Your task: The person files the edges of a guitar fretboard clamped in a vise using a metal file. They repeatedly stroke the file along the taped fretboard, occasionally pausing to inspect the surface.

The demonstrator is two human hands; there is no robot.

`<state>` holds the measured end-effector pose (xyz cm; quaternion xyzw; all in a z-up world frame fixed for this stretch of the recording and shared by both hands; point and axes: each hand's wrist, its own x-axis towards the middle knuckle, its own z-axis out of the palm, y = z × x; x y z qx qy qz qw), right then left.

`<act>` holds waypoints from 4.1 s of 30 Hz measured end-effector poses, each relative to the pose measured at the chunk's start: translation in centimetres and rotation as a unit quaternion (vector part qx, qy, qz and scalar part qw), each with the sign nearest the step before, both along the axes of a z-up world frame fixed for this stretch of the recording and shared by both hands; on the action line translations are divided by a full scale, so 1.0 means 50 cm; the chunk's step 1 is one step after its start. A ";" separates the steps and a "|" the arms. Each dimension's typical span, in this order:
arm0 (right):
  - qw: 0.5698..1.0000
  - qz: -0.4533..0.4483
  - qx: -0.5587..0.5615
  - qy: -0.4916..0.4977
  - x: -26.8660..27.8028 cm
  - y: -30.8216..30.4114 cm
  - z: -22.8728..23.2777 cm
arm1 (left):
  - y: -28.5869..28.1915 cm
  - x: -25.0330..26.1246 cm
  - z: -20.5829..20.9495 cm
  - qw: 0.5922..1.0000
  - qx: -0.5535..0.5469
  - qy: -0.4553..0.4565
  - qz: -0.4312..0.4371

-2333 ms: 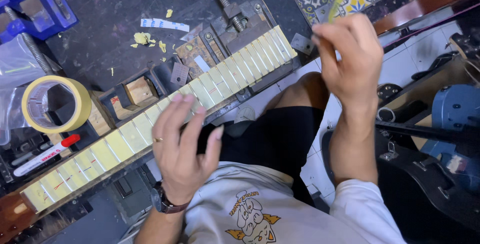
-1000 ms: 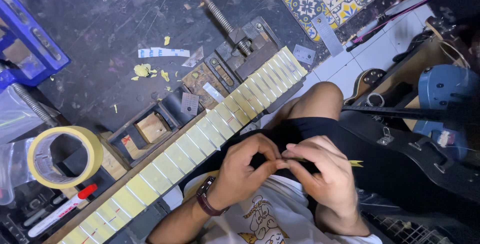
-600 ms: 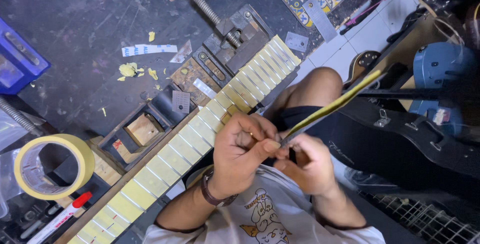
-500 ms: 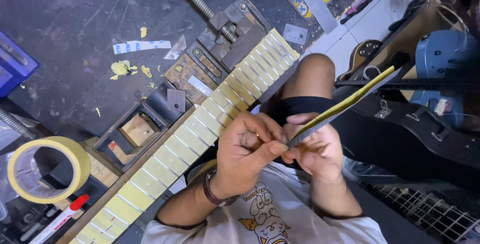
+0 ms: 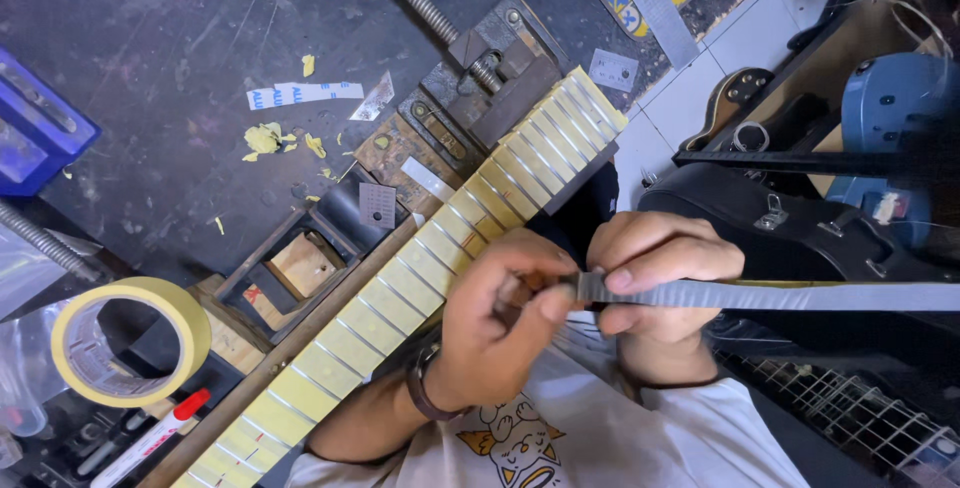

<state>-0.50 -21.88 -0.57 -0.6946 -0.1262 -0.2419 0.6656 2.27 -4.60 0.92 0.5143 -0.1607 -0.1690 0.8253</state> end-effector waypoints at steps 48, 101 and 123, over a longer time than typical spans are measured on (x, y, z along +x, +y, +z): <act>0.976 -0.099 -0.195 -0.001 -0.037 0.023 0.027 | -0.014 -0.004 -0.011 0.904 0.154 -0.382 0.112; 0.994 -0.014 0.007 0.105 -0.043 0.020 0.030 | 0.049 -0.015 0.006 0.950 0.144 -0.279 0.005; 0.895 -0.275 -0.273 0.221 0.055 -0.006 0.026 | 0.095 0.019 0.015 0.722 0.566 -0.364 0.164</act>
